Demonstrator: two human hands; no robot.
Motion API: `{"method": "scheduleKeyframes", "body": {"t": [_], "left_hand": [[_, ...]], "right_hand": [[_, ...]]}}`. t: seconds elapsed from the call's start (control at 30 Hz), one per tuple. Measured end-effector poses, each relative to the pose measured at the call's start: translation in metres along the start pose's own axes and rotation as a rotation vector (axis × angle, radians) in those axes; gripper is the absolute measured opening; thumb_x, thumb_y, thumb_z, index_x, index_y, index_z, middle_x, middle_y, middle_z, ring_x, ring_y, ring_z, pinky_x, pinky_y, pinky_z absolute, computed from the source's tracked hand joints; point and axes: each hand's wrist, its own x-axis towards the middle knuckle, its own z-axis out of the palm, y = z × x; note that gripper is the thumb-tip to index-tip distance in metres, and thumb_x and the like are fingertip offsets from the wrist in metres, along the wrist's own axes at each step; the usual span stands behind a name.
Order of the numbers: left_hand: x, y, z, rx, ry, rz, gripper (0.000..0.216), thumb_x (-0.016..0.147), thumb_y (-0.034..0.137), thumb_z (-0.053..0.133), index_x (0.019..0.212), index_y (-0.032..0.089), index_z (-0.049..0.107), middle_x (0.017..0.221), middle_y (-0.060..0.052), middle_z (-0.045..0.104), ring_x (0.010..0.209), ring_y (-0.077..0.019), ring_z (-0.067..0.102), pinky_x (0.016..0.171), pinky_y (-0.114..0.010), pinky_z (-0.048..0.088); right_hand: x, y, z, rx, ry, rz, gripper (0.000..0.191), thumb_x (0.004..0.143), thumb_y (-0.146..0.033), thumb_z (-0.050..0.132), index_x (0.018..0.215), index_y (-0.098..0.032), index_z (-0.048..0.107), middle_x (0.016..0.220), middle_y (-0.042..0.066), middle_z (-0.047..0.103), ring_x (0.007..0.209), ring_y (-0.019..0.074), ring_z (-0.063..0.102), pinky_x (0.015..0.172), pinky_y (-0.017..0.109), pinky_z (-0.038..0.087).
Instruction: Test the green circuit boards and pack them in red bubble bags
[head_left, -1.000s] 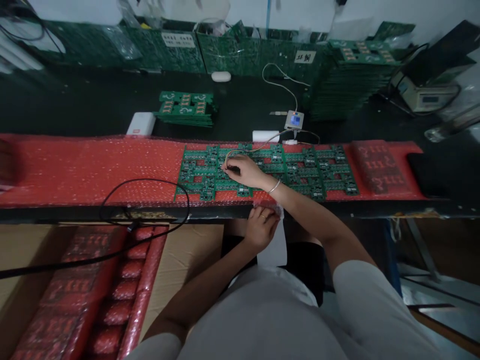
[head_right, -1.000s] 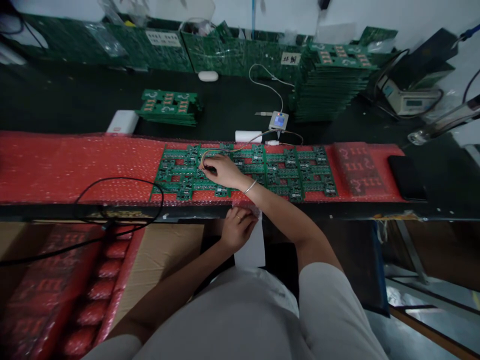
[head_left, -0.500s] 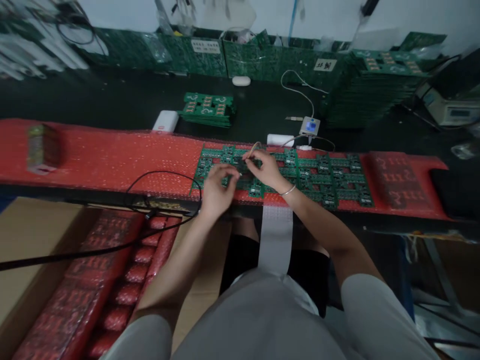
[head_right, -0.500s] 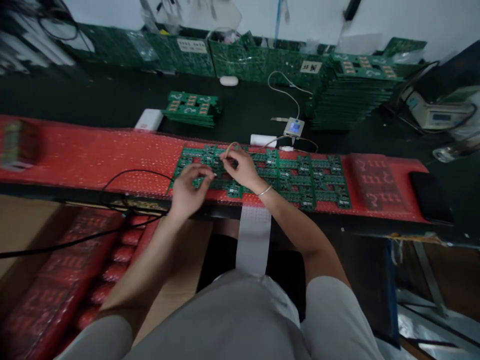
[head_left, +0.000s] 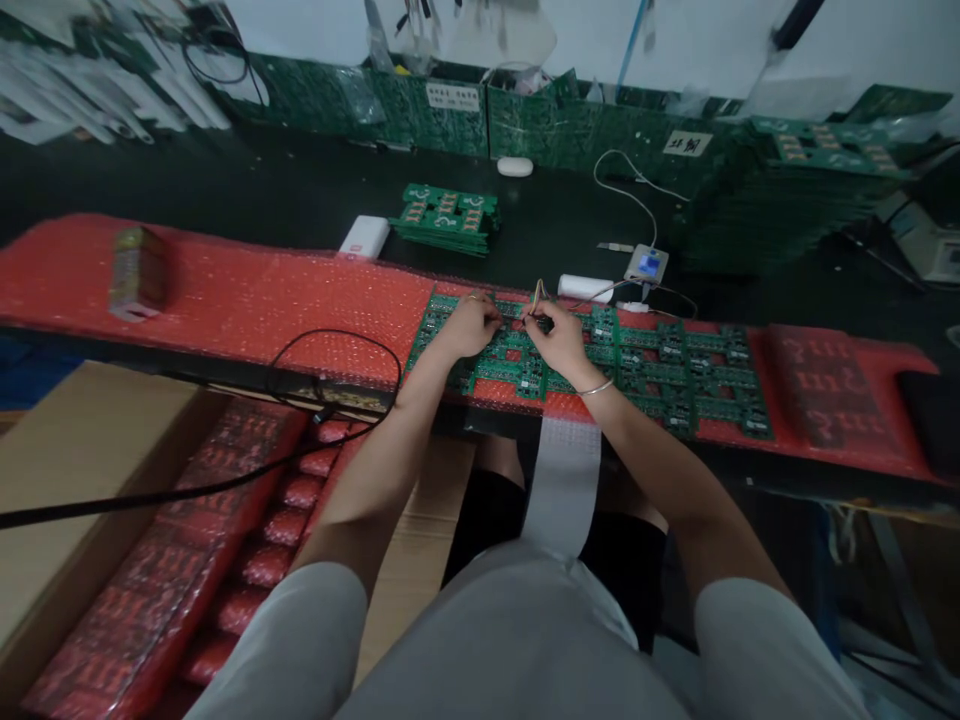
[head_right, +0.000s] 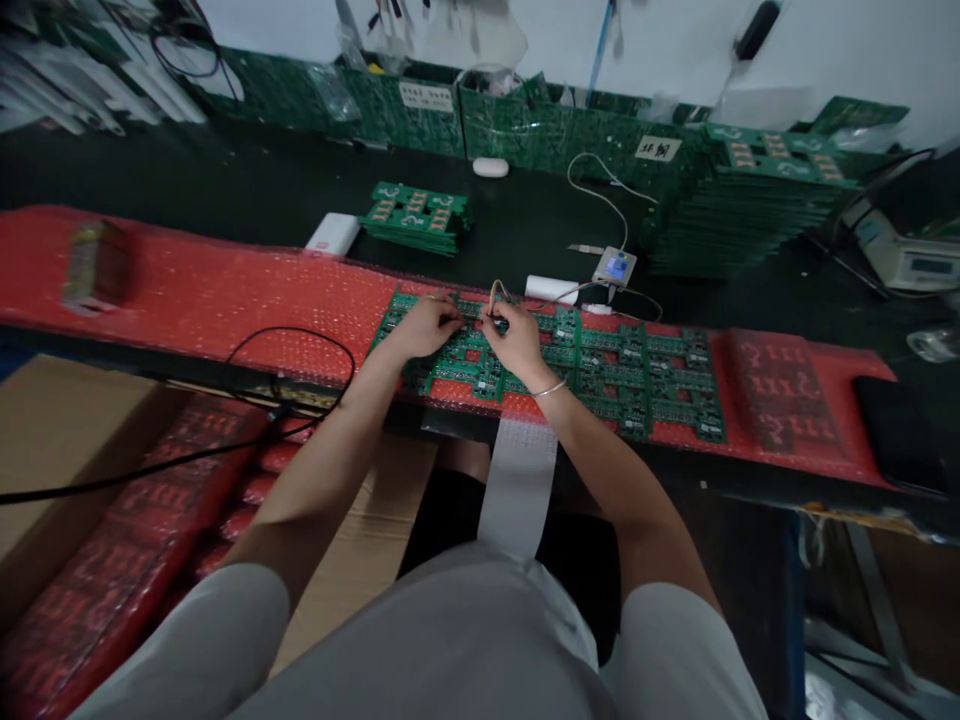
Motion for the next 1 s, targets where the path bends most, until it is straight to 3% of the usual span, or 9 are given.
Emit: {"method": "scheduleKeyframes", "body": {"t": [0.37, 0.5, 0.6, 0.73, 0.83, 1.0], "left_hand": [[0.003, 0.010, 0.000, 0.140, -0.030, -0.023, 0.015, 0.083, 0.014, 0.059, 0.083, 0.014, 0.073, 0.096, -0.012, 0.073, 0.104, -0.0288, 0.064, 0.104, -0.044, 0.047], [-0.012, 0.016, -0.002, 0.152, 0.043, -0.069, 0.024, 0.087, 0.013, 0.056, 0.105, 0.010, 0.071, 0.101, -0.014, 0.071, 0.102, -0.0287, 0.064, 0.097, -0.041, 0.051], [-0.031, 0.020, 0.000, 0.172, 0.061, 0.010, 0.032, 0.096, 0.019, 0.048, 0.120, 0.014, 0.068, 0.117, -0.014, 0.068, 0.109, -0.0275, 0.063, 0.101, -0.043, 0.050], [-0.050, 0.025, 0.006, 0.278, 0.033, 0.095, 0.038, 0.101, 0.037, 0.047, 0.125, 0.017, 0.069, 0.134, -0.017, 0.059, 0.125, -0.0337, 0.053, 0.106, -0.053, 0.045], [-0.052, 0.029, 0.009, 0.335, 0.014, 0.076, 0.042, 0.102, 0.041, 0.044, 0.126, 0.016, 0.069, 0.135, -0.018, 0.058, 0.125, -0.0359, 0.052, 0.104, -0.056, 0.046], [-0.054, 0.036, 0.010, 0.369, 0.008, 0.038, 0.047, 0.101, 0.045, 0.046, 0.129, 0.013, 0.066, 0.134, -0.021, 0.059, 0.125, -0.0382, 0.052, 0.100, -0.054, 0.047]], "right_hand": [[0.000, 0.001, 0.001, 0.033, 0.014, -0.018, 0.011, 0.086, -0.020, 0.060, 0.090, -0.024, 0.069, 0.094, 0.003, 0.077, 0.089, 0.0222, 0.072, 0.089, 0.040, 0.056], [-0.001, 0.000, 0.001, 0.036, 0.013, 0.010, 0.011, 0.087, -0.021, 0.061, 0.090, -0.024, 0.070, 0.095, 0.002, 0.077, 0.089, 0.0214, 0.071, 0.090, 0.040, 0.056], [-0.001, -0.002, -0.003, 0.053, -0.006, 0.041, 0.011, 0.089, -0.025, 0.061, 0.092, -0.024, 0.071, 0.097, 0.003, 0.077, 0.091, 0.0212, 0.071, 0.090, 0.039, 0.056], [0.013, -0.010, -0.006, 0.094, -0.092, 0.027, 0.012, 0.091, -0.030, 0.062, 0.093, -0.023, 0.072, 0.096, 0.004, 0.077, 0.090, 0.0212, 0.071, 0.088, 0.038, 0.056], [0.036, -0.018, 0.003, 0.083, -0.161, -0.013, 0.016, 0.092, -0.035, 0.063, 0.086, -0.022, 0.070, 0.097, 0.004, 0.077, 0.089, 0.0204, 0.070, 0.084, 0.035, 0.055], [0.072, -0.019, 0.041, -0.082, -0.173, -0.044, 0.017, 0.091, -0.033, 0.067, 0.080, -0.021, 0.067, 0.084, 0.004, 0.072, 0.079, 0.0192, 0.065, 0.075, 0.032, 0.051]]}}
